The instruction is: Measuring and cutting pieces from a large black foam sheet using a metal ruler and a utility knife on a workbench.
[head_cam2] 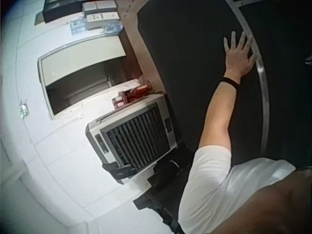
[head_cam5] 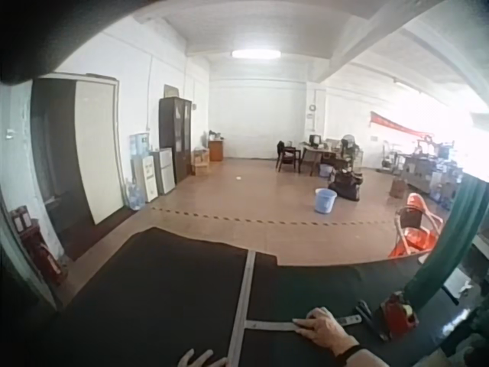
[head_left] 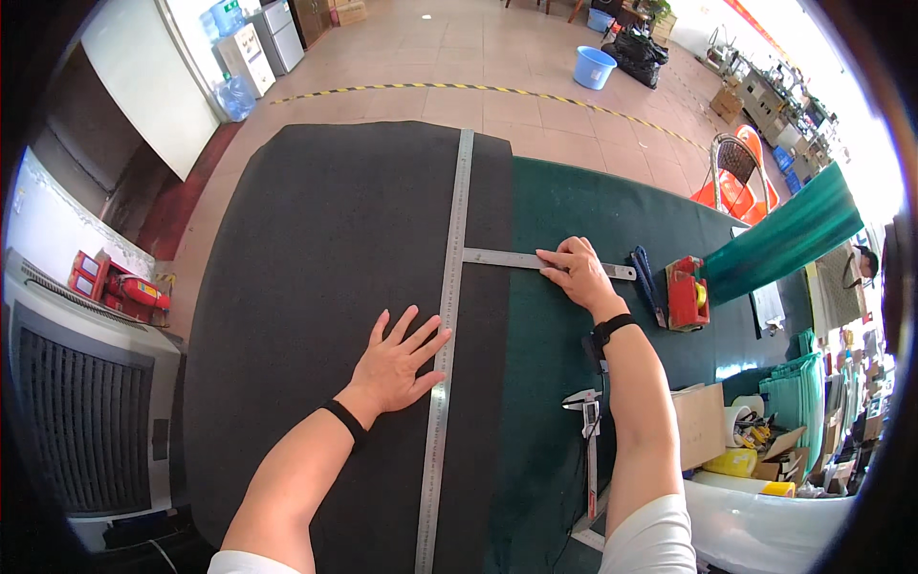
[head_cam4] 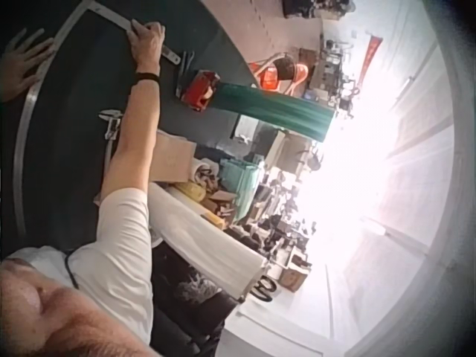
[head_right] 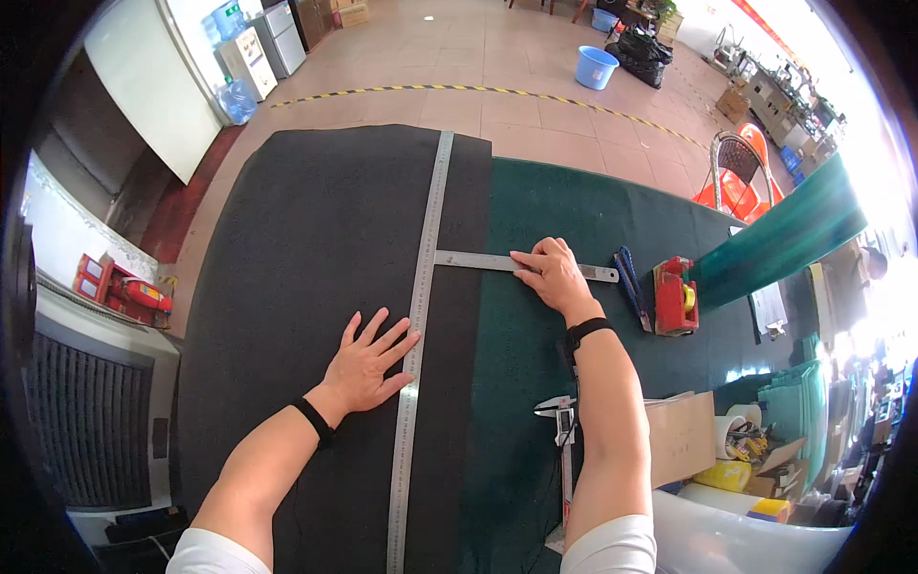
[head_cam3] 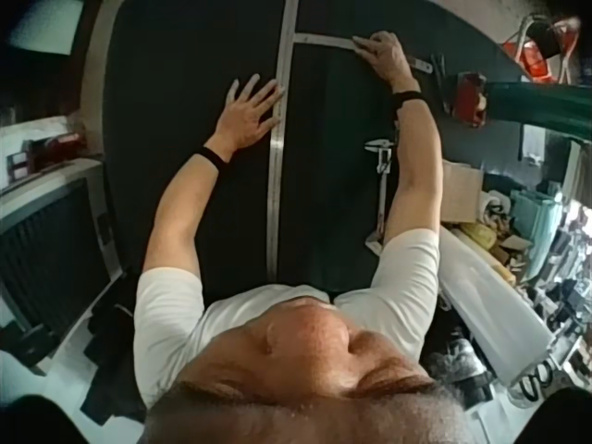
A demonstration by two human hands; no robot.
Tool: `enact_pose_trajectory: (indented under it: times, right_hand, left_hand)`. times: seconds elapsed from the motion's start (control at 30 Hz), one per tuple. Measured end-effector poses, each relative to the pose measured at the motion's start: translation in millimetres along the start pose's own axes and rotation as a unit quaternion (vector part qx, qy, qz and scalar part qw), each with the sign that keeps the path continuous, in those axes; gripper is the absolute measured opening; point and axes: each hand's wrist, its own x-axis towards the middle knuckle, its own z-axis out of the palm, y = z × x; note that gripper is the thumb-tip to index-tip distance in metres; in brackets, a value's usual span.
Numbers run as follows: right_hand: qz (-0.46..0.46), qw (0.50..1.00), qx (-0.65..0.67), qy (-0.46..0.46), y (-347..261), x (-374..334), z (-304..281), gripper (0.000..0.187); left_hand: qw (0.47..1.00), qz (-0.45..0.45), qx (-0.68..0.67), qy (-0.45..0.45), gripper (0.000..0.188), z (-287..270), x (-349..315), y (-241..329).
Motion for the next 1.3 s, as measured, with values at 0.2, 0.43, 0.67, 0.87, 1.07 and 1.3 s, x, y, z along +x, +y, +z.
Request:
enact_pose_trajectory:
  times: [0.2,0.43,0.67,0.87,1.07,1.3]
  right_hand:
    - [0.006,1.000,-0.005,-0.003,-0.8,-0.6,1.4,0.032]
    - [0.006,1.000,0.004,-0.004,1.3,-0.7,0.9,0.033]
    - [0.018,1.000,0.004,-0.017,1.8,0.7,1.3,0.033]
    - [0.022,1.000,0.001,-0.018,1.4,0.9,1.3,0.032]
    - [0.027,0.999,0.005,-0.022,-2.0,1.7,-1.2,0.032]
    - [0.036,0.999,0.005,-0.024,-2.1,1.1,-1.6,0.033]
  left_hand:
    - [1.000,-0.001,0.005,-0.002,0.069,0.2,0.2,-0.5]
    - [1.000,-0.007,0.014,0.007,0.073,-0.2,0.4,1.0]
    - [1.000,-0.005,0.014,0.011,0.073,0.7,0.2,0.3]
    - [1.000,0.000,0.001,0.021,0.073,1.1,-0.2,-0.2]
    - [1.000,-0.001,-0.002,0.015,0.072,0.7,0.7,-1.2]
    - [1.000,-0.005,0.016,0.012,0.070,1.3,0.8,-0.6]
